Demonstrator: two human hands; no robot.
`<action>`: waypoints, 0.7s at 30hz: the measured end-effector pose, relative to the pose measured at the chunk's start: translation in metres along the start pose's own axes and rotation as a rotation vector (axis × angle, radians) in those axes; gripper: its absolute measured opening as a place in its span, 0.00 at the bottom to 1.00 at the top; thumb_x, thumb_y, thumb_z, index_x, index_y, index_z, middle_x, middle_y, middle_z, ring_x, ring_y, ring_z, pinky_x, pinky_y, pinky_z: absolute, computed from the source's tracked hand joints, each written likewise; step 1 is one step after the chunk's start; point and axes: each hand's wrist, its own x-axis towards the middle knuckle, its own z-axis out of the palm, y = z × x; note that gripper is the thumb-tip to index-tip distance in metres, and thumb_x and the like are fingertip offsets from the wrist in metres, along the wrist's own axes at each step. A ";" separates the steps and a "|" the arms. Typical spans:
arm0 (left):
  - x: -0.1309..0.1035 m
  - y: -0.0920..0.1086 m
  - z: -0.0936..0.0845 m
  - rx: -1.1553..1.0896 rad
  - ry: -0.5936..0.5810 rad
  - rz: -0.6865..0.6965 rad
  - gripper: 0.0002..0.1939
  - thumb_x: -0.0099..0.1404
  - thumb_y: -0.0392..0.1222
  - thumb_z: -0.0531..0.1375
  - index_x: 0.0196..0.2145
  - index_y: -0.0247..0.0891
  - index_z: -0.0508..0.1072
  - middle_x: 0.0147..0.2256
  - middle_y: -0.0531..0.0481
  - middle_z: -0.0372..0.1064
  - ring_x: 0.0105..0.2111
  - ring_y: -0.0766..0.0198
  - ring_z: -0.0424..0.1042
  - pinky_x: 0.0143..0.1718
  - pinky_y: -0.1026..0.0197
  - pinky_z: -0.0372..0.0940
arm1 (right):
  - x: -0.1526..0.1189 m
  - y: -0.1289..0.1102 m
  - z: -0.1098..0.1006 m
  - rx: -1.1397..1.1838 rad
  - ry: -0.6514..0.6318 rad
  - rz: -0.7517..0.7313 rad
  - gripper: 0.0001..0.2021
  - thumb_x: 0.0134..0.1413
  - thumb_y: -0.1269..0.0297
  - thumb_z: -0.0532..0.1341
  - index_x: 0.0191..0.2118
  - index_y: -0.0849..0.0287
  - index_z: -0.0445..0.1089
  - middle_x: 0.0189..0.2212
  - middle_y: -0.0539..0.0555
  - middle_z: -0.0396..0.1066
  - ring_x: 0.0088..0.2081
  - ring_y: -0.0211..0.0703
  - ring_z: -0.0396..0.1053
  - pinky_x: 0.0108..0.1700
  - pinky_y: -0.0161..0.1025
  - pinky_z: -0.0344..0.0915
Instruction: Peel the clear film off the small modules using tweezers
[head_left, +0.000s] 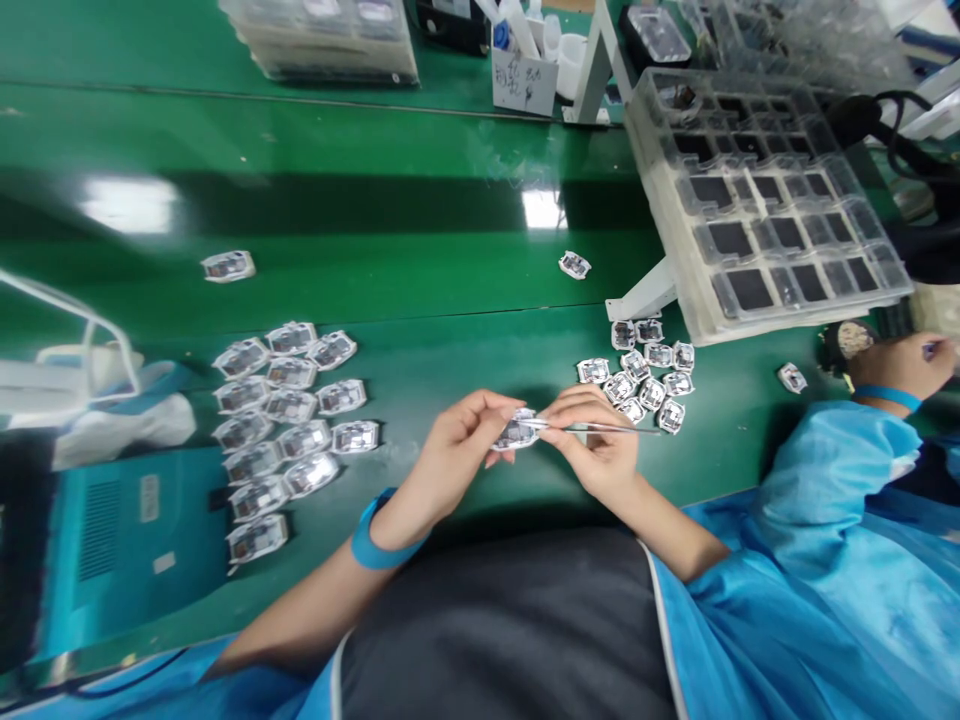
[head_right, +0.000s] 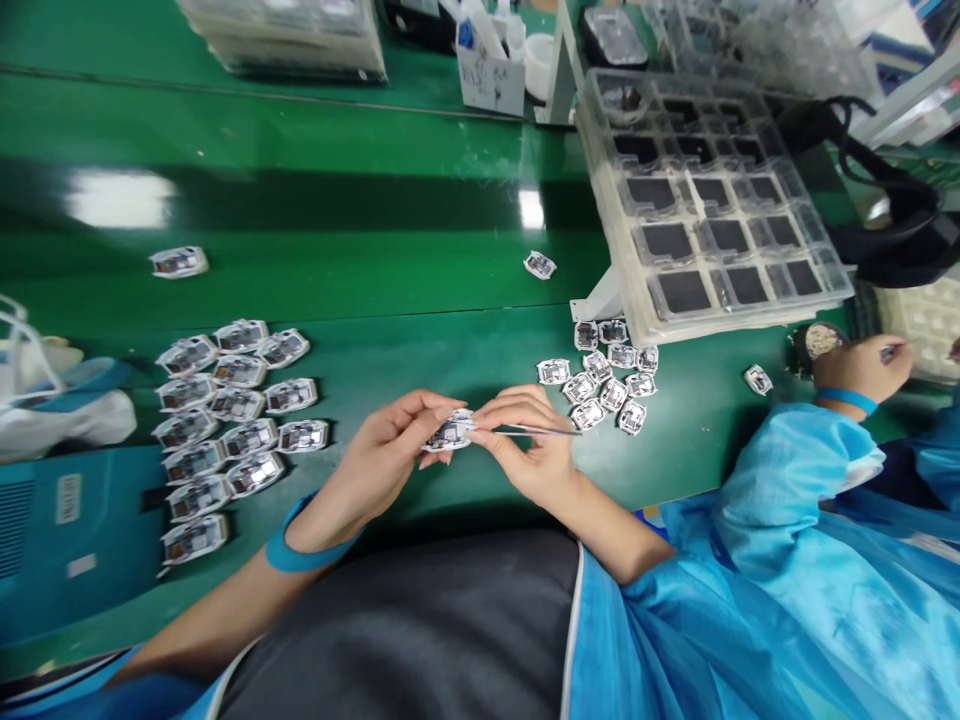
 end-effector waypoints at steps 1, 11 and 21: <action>0.000 0.001 0.000 0.007 0.000 -0.013 0.16 0.60 0.51 0.66 0.36 0.35 0.75 0.21 0.53 0.70 0.19 0.70 0.64 0.20 0.67 0.56 | 0.000 -0.001 -0.001 -0.048 -0.011 -0.056 0.04 0.53 0.66 0.69 0.35 0.49 0.76 0.32 0.50 0.81 0.35 0.47 0.76 0.44 0.51 0.71; -0.002 0.003 -0.001 0.065 -0.020 -0.080 0.16 0.61 0.52 0.64 0.37 0.34 0.75 0.21 0.54 0.69 0.19 0.71 0.64 0.20 0.69 0.57 | 0.006 -0.004 -0.005 -0.199 -0.083 -0.290 0.02 0.59 0.68 0.65 0.35 0.52 0.74 0.31 0.50 0.81 0.35 0.44 0.78 0.43 0.48 0.71; -0.003 0.002 -0.001 0.078 -0.046 -0.059 0.16 0.62 0.51 0.63 0.37 0.33 0.75 0.22 0.54 0.69 0.20 0.70 0.64 0.20 0.68 0.57 | 0.005 0.001 -0.005 -0.091 -0.048 -0.238 0.05 0.56 0.70 0.66 0.37 0.53 0.74 0.31 0.51 0.80 0.34 0.46 0.78 0.41 0.48 0.71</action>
